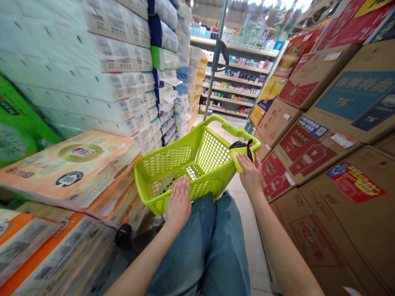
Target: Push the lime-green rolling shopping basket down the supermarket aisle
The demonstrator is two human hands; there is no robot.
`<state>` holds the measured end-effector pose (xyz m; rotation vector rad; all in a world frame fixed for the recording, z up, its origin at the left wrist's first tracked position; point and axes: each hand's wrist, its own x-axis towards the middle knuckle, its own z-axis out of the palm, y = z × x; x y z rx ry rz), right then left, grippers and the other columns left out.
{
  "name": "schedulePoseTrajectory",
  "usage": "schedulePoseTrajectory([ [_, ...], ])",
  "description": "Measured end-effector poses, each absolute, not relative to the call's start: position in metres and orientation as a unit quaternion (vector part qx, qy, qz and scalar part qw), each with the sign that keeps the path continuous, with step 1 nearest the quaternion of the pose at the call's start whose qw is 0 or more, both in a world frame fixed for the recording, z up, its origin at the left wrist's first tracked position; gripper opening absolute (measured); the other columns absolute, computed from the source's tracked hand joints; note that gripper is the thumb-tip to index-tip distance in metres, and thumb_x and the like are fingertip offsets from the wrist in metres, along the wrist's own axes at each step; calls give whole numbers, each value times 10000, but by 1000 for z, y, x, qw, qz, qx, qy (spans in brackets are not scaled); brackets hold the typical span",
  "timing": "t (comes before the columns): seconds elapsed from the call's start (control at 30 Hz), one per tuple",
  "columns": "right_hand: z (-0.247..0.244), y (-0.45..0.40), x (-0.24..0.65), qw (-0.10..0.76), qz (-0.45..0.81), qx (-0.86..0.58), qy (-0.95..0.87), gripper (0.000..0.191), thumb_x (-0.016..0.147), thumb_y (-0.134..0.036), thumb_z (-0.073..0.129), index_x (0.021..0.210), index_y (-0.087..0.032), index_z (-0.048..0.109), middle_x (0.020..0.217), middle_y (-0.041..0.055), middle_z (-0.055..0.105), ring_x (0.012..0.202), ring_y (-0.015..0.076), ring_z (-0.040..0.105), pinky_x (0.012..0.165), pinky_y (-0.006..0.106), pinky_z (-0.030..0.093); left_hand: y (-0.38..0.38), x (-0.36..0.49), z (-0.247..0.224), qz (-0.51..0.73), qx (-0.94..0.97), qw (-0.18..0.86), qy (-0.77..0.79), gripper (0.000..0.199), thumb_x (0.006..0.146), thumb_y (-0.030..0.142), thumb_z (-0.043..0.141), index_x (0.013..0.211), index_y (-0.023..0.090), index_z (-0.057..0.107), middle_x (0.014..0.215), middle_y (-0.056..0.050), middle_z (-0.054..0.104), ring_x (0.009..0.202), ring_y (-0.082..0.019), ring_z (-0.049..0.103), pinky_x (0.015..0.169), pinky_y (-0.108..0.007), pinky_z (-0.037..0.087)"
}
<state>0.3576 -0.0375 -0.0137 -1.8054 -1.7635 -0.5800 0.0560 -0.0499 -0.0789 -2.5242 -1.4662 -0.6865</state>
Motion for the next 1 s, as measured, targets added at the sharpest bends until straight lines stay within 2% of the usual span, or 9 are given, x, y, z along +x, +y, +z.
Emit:
schedulePoseTrajectory([
  [0.1, -33, -39, 308, 298, -203, -682, -636, 689, 756, 22, 399, 1405, -173, 520, 1449, 104, 550, 1386, 248, 467, 1206, 511, 185, -50, 57, -79, -228, -837, 69, -492, 754, 853, 157, 473, 1546, 26, 205, 1608, -171, 264, 1510, -270, 207, 1235, -426, 216],
  [0.23, -69, -50, 219, 286, -171, -625, -706, 690, 767, 27, 412, 1396, -228, 529, 1419, 12, 588, 1369, 151, 482, 1199, 369, 258, -49, 57, -80, -227, -836, 71, -494, 749, 832, 128, 464, 1536, 22, 232, 1606, -172, 269, 1507, -270, 216, 1230, -428, 219],
  [0.33, -76, -57, 196, 276, -149, -568, -761, 667, 809, 1, 425, 1432, -228, 490, 1437, 26, 571, 1392, 146, 454, 1202, 377, 261, -48, 57, -81, -228, -836, 76, -493, 765, 826, 114, 449, 1545, 26, 201, 1605, -174, 271, 1507, -270, 214, 1227, -437, 224],
  [0.47, -53, -55, 257, 209, -175, -515, -813, 721, 801, 22, 431, 1458, -275, 445, 1441, -3, 566, 1375, 141, 474, 1235, 449, 183, -49, 56, -81, -236, -837, 69, -489, 824, 820, 143, 481, 1562, 49, 137, 1602, -178, 277, 1503, -275, 230, 1221, -447, 238],
  [0.53, -35, -51, 308, 196, -209, -546, -787, 723, 791, 31, 416, 1442, -278, 466, 1439, -4, 567, 1362, 144, 491, 1236, 454, 163, -50, 56, -80, -238, -838, 68, -487, 820, 833, 160, 481, 1565, 54, 127, 1602, -177, 278, 1502, -275, 232, 1223, -443, 234],
  [0.7, -14, -39, 373, 246, -259, -658, -663, 707, 744, 13, 417, 1399, -234, 520, 1438, 56, 566, 1342, 213, 519, 1214, 515, 162, -49, 57, -81, -234, -837, 64, -490, 803, 836, 173, 495, 1555, 35, 166, 1607, -176, 268, 1506, -278, 218, 1235, -430, 210],
  [0.8, -32, -39, 330, 305, -240, -671, -631, 688, 742, 11, 415, 1403, -153, 511, 1446, 125, 548, 1363, 244, 491, 1208, 501, 180, -49, 58, -82, -233, -835, 64, -494, 776, 843, 176, 489, 1545, 25, 196, 1603, -180, 274, 1502, -282, 229, 1233, -433, 211],
  [0.93, -68, -50, 235, 288, -206, -610, -709, 697, 770, 20, 397, 1410, -232, 506, 1425, 18, 582, 1363, 149, 489, 1198, 354, 239, -49, 59, -83, -240, -831, 65, -497, 794, 829, 155, 481, 1553, 41, 173, 1605, -173, 275, 1502, -276, 232, 1227, -436, 222],
  [1.0, -78, -56, 207, 285, -189, -589, -732, 680, 794, 13, 397, 1424, -226, 488, 1435, 19, 573, 1378, 138, 471, 1202, 351, 225, -48, 59, -83, -243, -831, 65, -497, 807, 820, 147, 480, 1557, 53, 163, 1608, -167, 269, 1505, -273, 224, 1225, -440, 223],
])
